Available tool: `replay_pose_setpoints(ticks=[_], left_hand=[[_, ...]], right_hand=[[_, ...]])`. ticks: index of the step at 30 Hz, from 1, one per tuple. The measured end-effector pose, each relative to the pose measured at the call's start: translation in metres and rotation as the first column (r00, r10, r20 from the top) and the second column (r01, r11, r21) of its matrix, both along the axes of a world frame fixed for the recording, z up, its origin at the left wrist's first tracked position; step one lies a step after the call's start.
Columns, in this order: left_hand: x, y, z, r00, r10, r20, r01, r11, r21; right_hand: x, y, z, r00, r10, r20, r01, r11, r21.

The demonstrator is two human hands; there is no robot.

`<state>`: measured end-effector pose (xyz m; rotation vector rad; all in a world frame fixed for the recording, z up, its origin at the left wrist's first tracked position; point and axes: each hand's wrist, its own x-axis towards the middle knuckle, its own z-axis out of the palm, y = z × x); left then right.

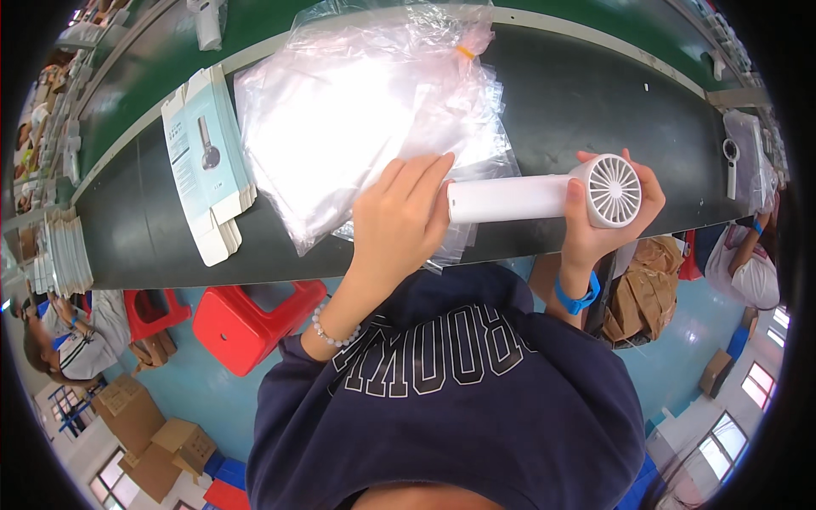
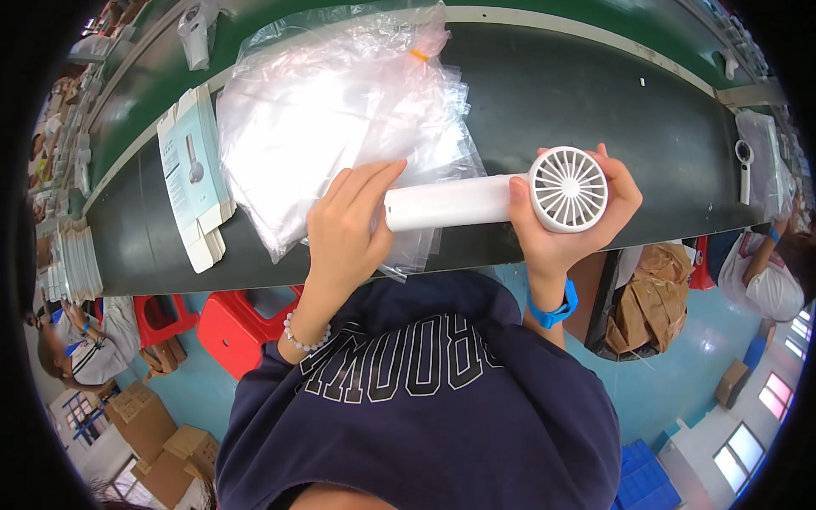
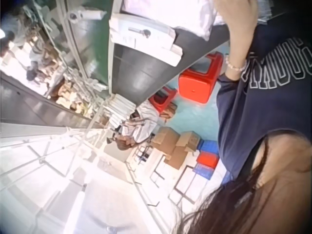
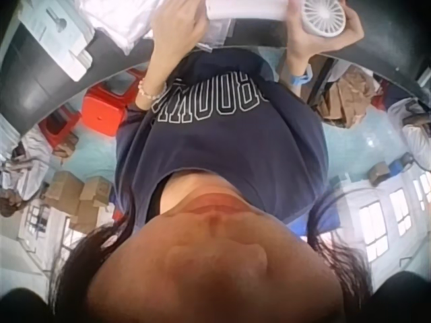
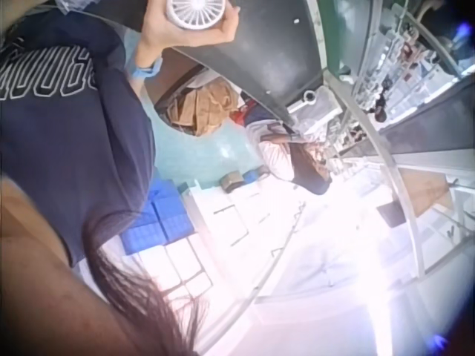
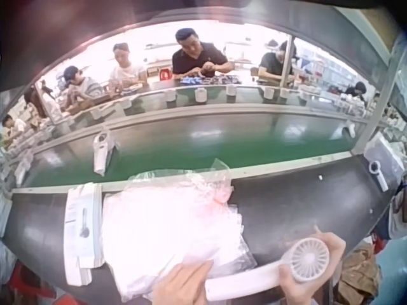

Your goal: Packaging small portable fans into plastic bags and then into boxes on an assembly line.

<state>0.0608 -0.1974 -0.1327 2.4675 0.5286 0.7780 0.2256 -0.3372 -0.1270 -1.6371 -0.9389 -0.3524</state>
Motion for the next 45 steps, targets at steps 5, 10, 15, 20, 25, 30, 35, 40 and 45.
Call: replay_pose_setpoints(ticks=[5,10,15,20,25,30,35,40,45], left_hand=[[-0.004,-0.002,-0.007,0.994,0.075,0.074,-0.075,0.997,0.006],[-0.005,0.001,-0.012,0.976,0.049,0.213,-0.074,0.991,0.108],[0.001,0.004,-0.002,0.988,0.021,0.152,-0.046,0.986,0.160],[0.008,-0.004,0.018,0.994,-0.040,0.101,0.029,0.994,0.109],[0.032,-0.017,0.025,0.968,-0.221,0.122,0.217,0.975,0.044],[0.057,-0.028,0.030,0.945,-0.312,0.098,0.321,0.942,-0.096],[0.067,-0.028,0.025,0.909,-0.376,0.181,0.415,0.863,-0.287],[0.069,-0.020,0.033,0.943,-0.300,0.144,0.332,0.883,-0.333],[0.076,-0.013,0.025,0.941,-0.244,0.236,0.265,0.962,-0.061]], right_hand=[[-0.001,-0.001,0.000,0.995,-0.081,0.056,0.082,0.996,-0.023],[-0.007,0.000,0.002,0.982,-0.113,0.149,0.120,0.992,-0.041],[-0.015,0.000,0.000,0.958,-0.207,0.198,0.219,0.975,-0.041],[-0.008,0.005,-0.004,0.947,-0.256,0.193,0.240,0.966,0.100],[-0.015,0.014,0.003,0.919,-0.333,0.210,0.311,0.941,0.133],[-0.026,0.022,0.017,0.917,-0.237,-0.320,0.286,0.951,0.116],[-0.016,-0.006,0.019,0.382,0.361,-0.851,-0.083,0.930,0.357],[-0.010,-0.024,0.029,0.440,0.346,-0.829,-0.214,0.937,0.277],[-0.008,-0.018,0.023,0.501,0.323,-0.803,-0.218,0.945,0.245]])
